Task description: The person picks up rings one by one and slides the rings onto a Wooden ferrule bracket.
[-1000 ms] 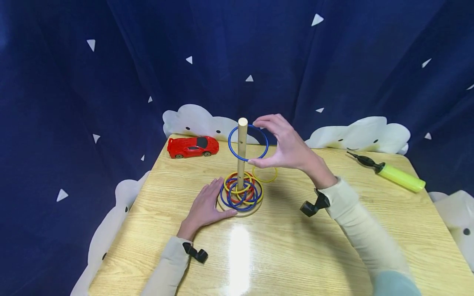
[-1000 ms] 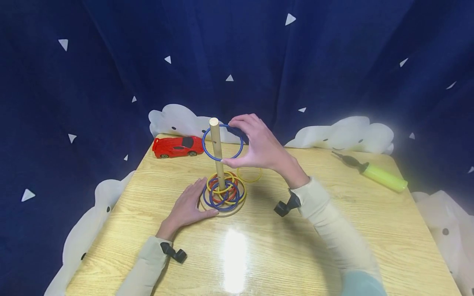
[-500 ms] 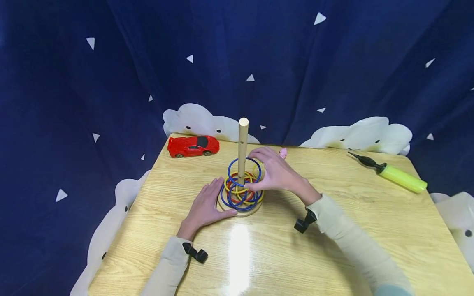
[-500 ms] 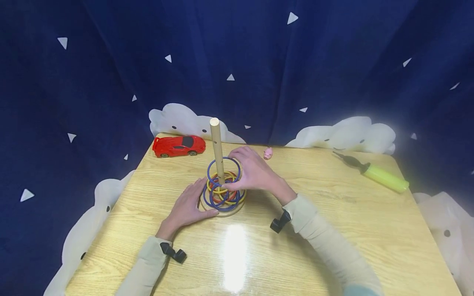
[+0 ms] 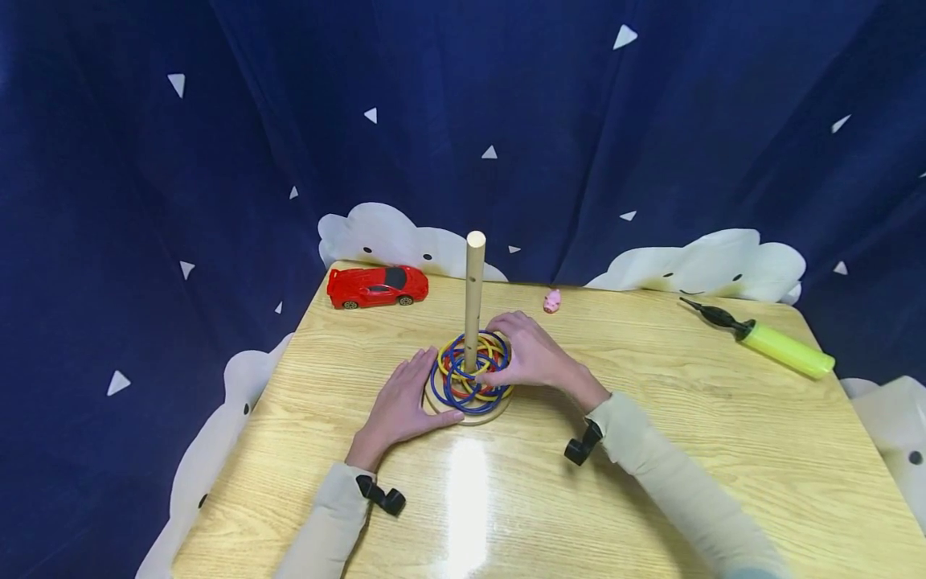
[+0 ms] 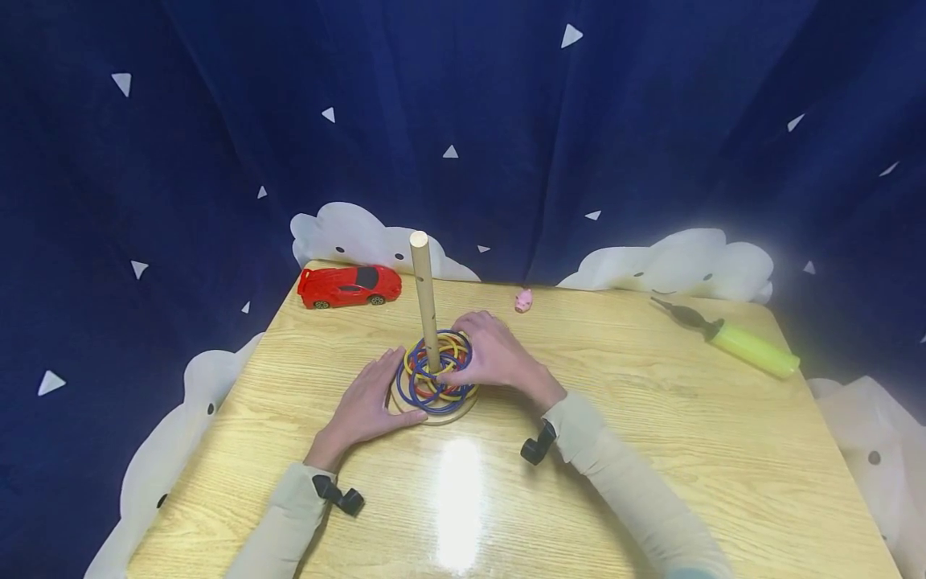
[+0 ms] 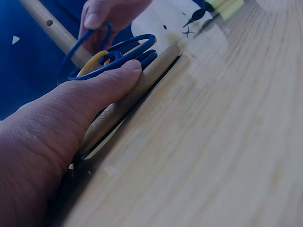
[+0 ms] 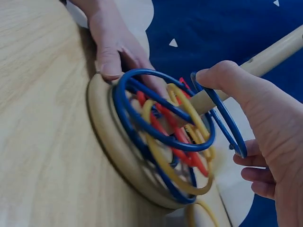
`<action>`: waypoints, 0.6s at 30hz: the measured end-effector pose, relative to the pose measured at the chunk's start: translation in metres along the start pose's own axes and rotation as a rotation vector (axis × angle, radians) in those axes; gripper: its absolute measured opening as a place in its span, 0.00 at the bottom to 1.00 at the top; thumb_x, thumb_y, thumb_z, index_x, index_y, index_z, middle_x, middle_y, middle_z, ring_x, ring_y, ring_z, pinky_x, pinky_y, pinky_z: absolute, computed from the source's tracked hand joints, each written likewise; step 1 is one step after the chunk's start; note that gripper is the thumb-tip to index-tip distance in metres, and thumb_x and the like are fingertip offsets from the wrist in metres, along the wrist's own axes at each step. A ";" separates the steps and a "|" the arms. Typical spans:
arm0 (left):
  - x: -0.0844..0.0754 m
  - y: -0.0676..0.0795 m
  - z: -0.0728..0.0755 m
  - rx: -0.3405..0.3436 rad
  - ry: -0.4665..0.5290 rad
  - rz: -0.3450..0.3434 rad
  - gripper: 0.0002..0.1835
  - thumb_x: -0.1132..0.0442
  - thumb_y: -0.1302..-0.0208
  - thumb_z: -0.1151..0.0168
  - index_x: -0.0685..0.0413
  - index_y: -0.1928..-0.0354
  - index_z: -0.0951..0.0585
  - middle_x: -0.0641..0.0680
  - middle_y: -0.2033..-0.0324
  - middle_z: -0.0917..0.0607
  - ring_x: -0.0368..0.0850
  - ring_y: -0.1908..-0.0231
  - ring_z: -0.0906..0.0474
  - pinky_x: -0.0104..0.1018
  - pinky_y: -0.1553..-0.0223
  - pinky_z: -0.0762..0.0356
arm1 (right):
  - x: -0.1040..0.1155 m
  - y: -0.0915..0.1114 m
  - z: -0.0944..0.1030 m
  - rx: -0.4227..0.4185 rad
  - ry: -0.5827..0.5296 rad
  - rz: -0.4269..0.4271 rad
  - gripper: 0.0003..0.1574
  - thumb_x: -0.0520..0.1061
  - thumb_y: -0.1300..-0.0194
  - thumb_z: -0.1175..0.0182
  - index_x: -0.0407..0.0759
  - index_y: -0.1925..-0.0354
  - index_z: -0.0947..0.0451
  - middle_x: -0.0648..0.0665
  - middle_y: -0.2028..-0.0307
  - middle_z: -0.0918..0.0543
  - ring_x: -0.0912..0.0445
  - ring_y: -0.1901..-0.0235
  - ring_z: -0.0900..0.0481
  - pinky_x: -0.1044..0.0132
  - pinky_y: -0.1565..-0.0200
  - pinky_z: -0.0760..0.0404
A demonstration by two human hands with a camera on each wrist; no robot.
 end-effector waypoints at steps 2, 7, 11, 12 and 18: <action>0.000 0.000 0.000 0.000 -0.003 0.001 0.69 0.15 0.51 0.39 0.47 0.15 0.50 0.50 0.18 0.43 0.45 0.18 0.52 0.48 0.19 0.53 | -0.001 0.001 -0.005 0.007 0.007 -0.004 0.57 0.76 0.58 0.23 0.38 0.43 0.18 0.42 0.44 0.17 0.47 0.41 0.24 0.47 0.36 0.25; -0.001 0.000 0.001 0.006 -0.008 0.004 0.69 0.15 0.50 0.39 0.47 0.15 0.50 0.49 0.18 0.44 0.44 0.18 0.53 0.47 0.19 0.55 | -0.003 0.006 -0.014 0.029 -0.019 -0.007 0.55 0.76 0.51 0.25 0.39 0.38 0.20 0.41 0.41 0.19 0.47 0.37 0.27 0.46 0.35 0.27; -0.001 0.001 0.001 0.002 0.000 -0.008 0.69 0.16 0.50 0.38 0.48 0.15 0.49 0.49 0.18 0.44 0.46 0.18 0.53 0.49 0.19 0.53 | -0.007 0.013 -0.014 0.009 -0.075 -0.029 0.53 0.71 0.42 0.29 0.37 0.32 0.25 0.39 0.35 0.22 0.45 0.33 0.31 0.43 0.31 0.31; -0.002 0.001 0.002 -0.002 0.004 -0.013 0.69 0.16 0.50 0.37 0.49 0.15 0.48 0.49 0.18 0.43 0.46 0.18 0.52 0.50 0.19 0.53 | -0.009 0.015 -0.013 -0.003 -0.086 -0.036 0.52 0.70 0.40 0.29 0.37 0.31 0.26 0.39 0.34 0.23 0.45 0.33 0.32 0.42 0.31 0.32; 0.000 0.000 0.001 0.003 -0.008 -0.003 0.69 0.14 0.51 0.40 0.47 0.15 0.49 0.48 0.18 0.44 0.45 0.18 0.53 0.49 0.19 0.53 | -0.024 0.028 -0.008 -0.080 -0.119 -0.070 0.45 0.60 0.33 0.32 0.35 0.30 0.29 0.37 0.33 0.25 0.42 0.31 0.33 0.41 0.28 0.36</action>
Point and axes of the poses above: each hand's wrist, its own y-axis away from the middle knuckle, its own z-axis out of the back of the hand, x = y × z, the point moved 2 cm from there along -y, towards the middle knuckle
